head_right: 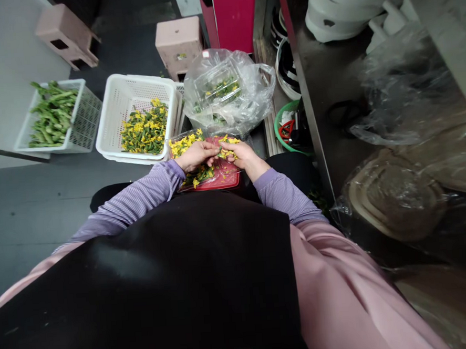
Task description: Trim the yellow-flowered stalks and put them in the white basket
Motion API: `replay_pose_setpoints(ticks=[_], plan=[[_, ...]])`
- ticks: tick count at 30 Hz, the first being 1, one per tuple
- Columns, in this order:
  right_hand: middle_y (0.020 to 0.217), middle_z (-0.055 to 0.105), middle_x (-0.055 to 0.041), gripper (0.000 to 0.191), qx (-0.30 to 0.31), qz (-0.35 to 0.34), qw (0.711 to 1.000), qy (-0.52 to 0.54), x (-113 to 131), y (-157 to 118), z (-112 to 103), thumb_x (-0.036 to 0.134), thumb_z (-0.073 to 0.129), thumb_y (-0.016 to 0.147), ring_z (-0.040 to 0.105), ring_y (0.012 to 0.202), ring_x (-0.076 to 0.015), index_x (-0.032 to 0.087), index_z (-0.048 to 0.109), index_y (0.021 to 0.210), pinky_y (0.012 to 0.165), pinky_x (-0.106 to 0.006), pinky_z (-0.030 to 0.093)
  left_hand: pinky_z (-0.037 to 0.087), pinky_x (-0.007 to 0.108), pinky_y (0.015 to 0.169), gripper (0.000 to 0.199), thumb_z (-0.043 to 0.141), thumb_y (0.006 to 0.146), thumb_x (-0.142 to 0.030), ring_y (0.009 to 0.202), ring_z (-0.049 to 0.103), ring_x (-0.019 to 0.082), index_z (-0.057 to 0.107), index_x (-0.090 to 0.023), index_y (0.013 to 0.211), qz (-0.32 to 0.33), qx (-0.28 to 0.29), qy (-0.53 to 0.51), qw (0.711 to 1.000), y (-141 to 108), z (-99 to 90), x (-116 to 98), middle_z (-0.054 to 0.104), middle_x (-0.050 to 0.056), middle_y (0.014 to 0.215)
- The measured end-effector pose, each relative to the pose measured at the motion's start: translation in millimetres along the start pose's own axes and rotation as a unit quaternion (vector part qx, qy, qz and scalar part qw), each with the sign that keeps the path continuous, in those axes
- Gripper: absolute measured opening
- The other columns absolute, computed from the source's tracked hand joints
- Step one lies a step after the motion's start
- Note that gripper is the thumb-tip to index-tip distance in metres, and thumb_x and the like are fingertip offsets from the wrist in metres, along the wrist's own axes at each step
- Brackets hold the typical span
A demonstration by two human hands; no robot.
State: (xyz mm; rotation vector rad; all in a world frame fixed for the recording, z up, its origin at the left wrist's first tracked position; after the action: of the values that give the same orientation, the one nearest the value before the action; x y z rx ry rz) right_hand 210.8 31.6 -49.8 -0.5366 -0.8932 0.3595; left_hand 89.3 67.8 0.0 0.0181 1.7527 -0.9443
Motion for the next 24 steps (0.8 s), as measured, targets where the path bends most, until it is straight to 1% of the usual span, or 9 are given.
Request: replay_pose_setpoints(ticks=[4,7,10,13,15,17,20,22,24], plan=[[0.058,0.059,0.002,0.026,0.013,-0.006,1.0,-0.004,-3,3,3,0.02,0.083,0.087,0.047,0.044,-0.0046,0.016,0.058,0.079,0.035,-0.012,0.024,0.042,0.018,0.046,0.019,0.077,0.089,-0.012,0.039,0.05,0.004,0.067,-0.01,0.073,-0.012,0.008,-0.034,0.999,1,1.2,3,0.06,-0.003,0.05],[0.057,0.057,0.0031,0.026,0.01,-0.002,1.0,0.018,-4,2,5,0.022,0.08,0.091,0.042,0.041,-0.0029,0.016,0.057,0.079,0.034,-0.011,0.024,0.041,0.017,0.046,0.023,0.079,0.088,-0.013,0.039,0.049,0.004,0.066,-0.01,0.069,-0.002,0.009,-0.033,0.999,0,1.9,2,0.059,-0.003,0.05],[0.056,0.056,0.004,0.025,0.011,0.008,0.999,0.045,-4,-1,9,0.024,0.073,0.097,0.037,0.039,-0.0019,0.017,0.057,0.08,0.034,-0.012,0.023,0.041,0.018,0.046,0.019,0.077,0.087,-0.012,0.039,0.049,0.004,0.069,-0.009,0.071,0.019,0.009,-0.009,1.0,-1,3.4,-3,0.06,-0.003,0.05],[0.053,0.051,0.0057,0.032,0.009,0.01,0.998,0.056,-4,-1,8,0.034,0.072,0.099,0.035,0.038,-0.0023,0.018,0.053,0.078,0.034,-0.012,0.022,0.041,0.018,0.048,0.01,0.073,0.087,-0.007,0.039,0.049,0.004,0.074,-0.009,0.077,0.042,0.02,0.037,0.998,-2,6.2,-9,0.061,-0.004,0.05],[0.051,0.047,0.0069,0.038,-0.003,0.015,0.998,0.056,-4,2,4,0.038,0.072,0.099,0.032,0.037,-0.0023,0.019,0.048,0.076,0.033,-0.012,0.021,0.042,0.018,0.048,0.01,0.071,0.088,-0.004,0.039,0.05,0.005,0.076,-0.009,0.081,0.048,0.036,0.067,0.996,-2,9.4,-12,0.061,-0.005,0.049],[0.051,0.048,0.0062,0.037,-0.016,0.024,0.998,0.047,-4,5,-2,0.034,0.072,0.098,0.033,0.038,-0.0026,0.02,0.047,0.076,0.033,-0.013,0.022,0.043,0.017,0.048,0.012,0.07,0.089,-0.004,0.039,0.051,0.005,0.075,-0.01,0.08,0.049,0.03,0.068,0.996,-1,9.8,-13,0.061,-0.005,0.049],[0.057,0.056,0.0021,0.025,-0.028,0.038,0.998,0.039,-4,7,-5,0.016,0.066,0.095,0.042,0.042,-0.0043,0.019,0.049,0.078,0.034,-0.012,0.024,0.042,0.016,0.047,0.02,0.071,0.091,-0.009,0.039,0.05,0.003,0.068,-0.01,0.072,0.042,-0.013,0.032,0.999,0,5.6,-11,0.062,-0.004,0.051],[0.057,0.057,0.001,0.02,-0.025,0.037,0.998,0.043,-5,5,-4,0.008,0.06,0.09,0.043,0.042,-0.0051,0.019,0.049,0.077,0.035,-0.012,0.024,0.042,0.017,0.047,0.021,0.071,0.092,-0.01,0.038,0.05,0.004,0.066,-0.01,0.072,0.03,-0.014,0.017,0.999,1,5.1,-7,0.062,-0.004,0.052],[0.055,0.056,0.0011,0.018,-0.011,0.01,0.999,0.036,-2,3,-1,0.005,0.058,0.083,0.045,0.043,-0.0062,0.019,0.05,0.075,0.034,-0.013,0.024,0.043,0.018,0.047,0.018,0.071,0.093,-0.01,0.038,0.051,0.004,0.067,-0.01,0.075,0.028,-0.005,0.014,1.0,2,5.0,-5,0.061,-0.004,0.052]])
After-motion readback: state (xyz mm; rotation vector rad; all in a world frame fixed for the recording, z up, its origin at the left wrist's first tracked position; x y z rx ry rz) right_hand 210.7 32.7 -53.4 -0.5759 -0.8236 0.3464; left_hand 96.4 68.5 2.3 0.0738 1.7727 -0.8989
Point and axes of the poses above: each hand's wrist, its own y-axis towards the middle knuckle, its own z-axis out of the palm, x = y × z, the point moved 6 cm from there along y, towards the middle knuckle
